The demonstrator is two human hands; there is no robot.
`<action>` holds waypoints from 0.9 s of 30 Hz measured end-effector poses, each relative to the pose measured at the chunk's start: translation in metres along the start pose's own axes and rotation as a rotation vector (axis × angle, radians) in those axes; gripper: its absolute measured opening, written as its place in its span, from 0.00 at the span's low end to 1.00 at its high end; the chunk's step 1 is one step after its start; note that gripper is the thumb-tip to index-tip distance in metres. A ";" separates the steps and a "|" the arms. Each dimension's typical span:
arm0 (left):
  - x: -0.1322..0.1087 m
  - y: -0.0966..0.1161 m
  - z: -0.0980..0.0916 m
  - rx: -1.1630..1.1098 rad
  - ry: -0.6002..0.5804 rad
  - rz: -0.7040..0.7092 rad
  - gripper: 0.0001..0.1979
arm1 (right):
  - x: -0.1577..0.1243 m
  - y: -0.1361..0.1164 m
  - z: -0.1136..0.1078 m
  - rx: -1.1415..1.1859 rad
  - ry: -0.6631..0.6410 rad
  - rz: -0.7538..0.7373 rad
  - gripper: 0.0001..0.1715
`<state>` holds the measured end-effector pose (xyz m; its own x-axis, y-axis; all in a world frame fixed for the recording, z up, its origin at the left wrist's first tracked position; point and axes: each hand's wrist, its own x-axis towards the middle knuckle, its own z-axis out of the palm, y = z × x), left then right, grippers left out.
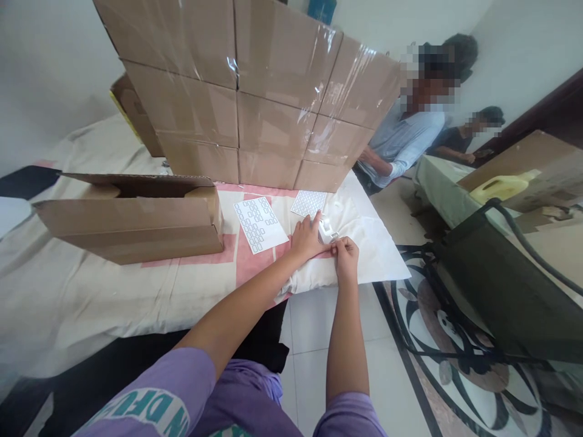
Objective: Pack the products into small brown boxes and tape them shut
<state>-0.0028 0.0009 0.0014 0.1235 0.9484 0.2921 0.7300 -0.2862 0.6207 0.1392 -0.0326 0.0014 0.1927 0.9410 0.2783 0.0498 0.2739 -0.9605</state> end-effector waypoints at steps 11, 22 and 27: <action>-0.013 -0.001 -0.022 -0.337 0.065 0.170 0.18 | -0.004 -0.006 0.005 0.049 -0.049 -0.034 0.09; -0.005 -0.011 -0.018 -0.652 -0.096 0.030 0.12 | -0.008 -0.011 0.006 0.043 -0.058 -0.094 0.01; -0.004 -0.011 -0.020 -0.743 -0.186 0.055 0.12 | -0.008 -0.010 0.007 0.029 -0.069 -0.115 0.01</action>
<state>-0.0253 -0.0025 0.0080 0.3054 0.9188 0.2500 0.0838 -0.2875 0.9541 0.1304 -0.0416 0.0086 0.1194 0.9140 0.3877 0.0396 0.3858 -0.9217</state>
